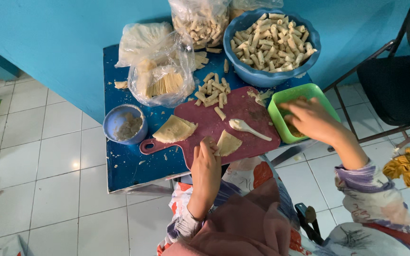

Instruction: The person sits at a small table and shapes pieces of dough by hand, pinching and rolling them into short tube shapes on a cutting board. They occasionally dip the shaped pieces into a green container of powder and place finished pieces with the pile of shaped dough on the table.

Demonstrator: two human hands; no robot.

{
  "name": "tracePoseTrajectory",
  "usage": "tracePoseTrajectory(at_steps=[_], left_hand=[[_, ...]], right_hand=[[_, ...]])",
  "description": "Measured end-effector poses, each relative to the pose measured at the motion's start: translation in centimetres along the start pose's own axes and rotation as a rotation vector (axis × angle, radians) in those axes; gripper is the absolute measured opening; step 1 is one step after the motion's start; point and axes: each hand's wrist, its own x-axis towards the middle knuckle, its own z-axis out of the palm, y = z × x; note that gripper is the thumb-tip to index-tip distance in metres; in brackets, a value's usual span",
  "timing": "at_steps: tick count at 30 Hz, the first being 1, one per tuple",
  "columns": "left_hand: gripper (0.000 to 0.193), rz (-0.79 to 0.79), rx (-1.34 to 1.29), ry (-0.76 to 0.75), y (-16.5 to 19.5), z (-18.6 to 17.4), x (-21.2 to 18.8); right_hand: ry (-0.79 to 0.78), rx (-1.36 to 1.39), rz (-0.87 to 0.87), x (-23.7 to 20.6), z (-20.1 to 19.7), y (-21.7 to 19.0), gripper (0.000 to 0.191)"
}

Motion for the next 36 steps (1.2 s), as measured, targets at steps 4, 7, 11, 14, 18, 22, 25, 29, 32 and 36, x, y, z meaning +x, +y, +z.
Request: tracePoseTrajectory(at_steps=[4, 7, 11, 14, 18, 22, 25, 29, 32, 36], left_hand=[[0.025, -0.107, 0.106, -0.021, 0.3, -0.4, 0.3], [0.028, -0.091, 0.163, -0.009, 0.6, -0.9, 0.3], [0.04, -0.061, 0.194, 0.04, 0.8, -1.2, 0.4], [0.039, -0.078, 0.257, 0.004, 0.7, -1.3, 0.4], [0.034, -0.071, 0.281, 0.02, 0.5, -1.5, 0.5], [0.028, -0.09, 0.279, -0.003, 0.6, -1.8, 0.6], [0.024, -0.1, 0.227, -0.007, 0.6, -2.0, 0.7], [0.019, -0.102, 0.199, -0.003, 0.4, -2.1, 0.9], [0.017, -0.091, 0.197, -0.016, 0.1, -2.2, 0.9], [0.02, -0.1, 0.198, -0.048, -0.1, -2.1, 0.8]], right_hand=[[-0.188, 0.142, -0.009, 0.0, 1.0, 1.4, 0.033], [-0.394, 0.166, 0.14, 0.1, -0.4, 1.2, 0.033], [-0.376, 0.194, 0.343, 0.7, -0.9, -0.8, 0.03], [-0.303, 0.209, 0.327, 1.1, -0.9, -1.6, 0.024], [-0.284, 0.211, 0.354, 0.8, -1.0, -1.8, 0.021], [-0.197, 0.231, 0.327, 0.7, -2.4, -1.9, 0.016], [-0.184, 0.224, 0.381, 0.8, -4.6, -2.5, 0.018], [0.037, 0.253, 0.149, 1.6, -7.1, -4.4, 0.012], [0.111, 0.244, 0.017, 2.7, -6.4, -7.4, 0.008], [0.111, 0.361, -0.093, 4.5, -1.7, -12.7, 0.009]])
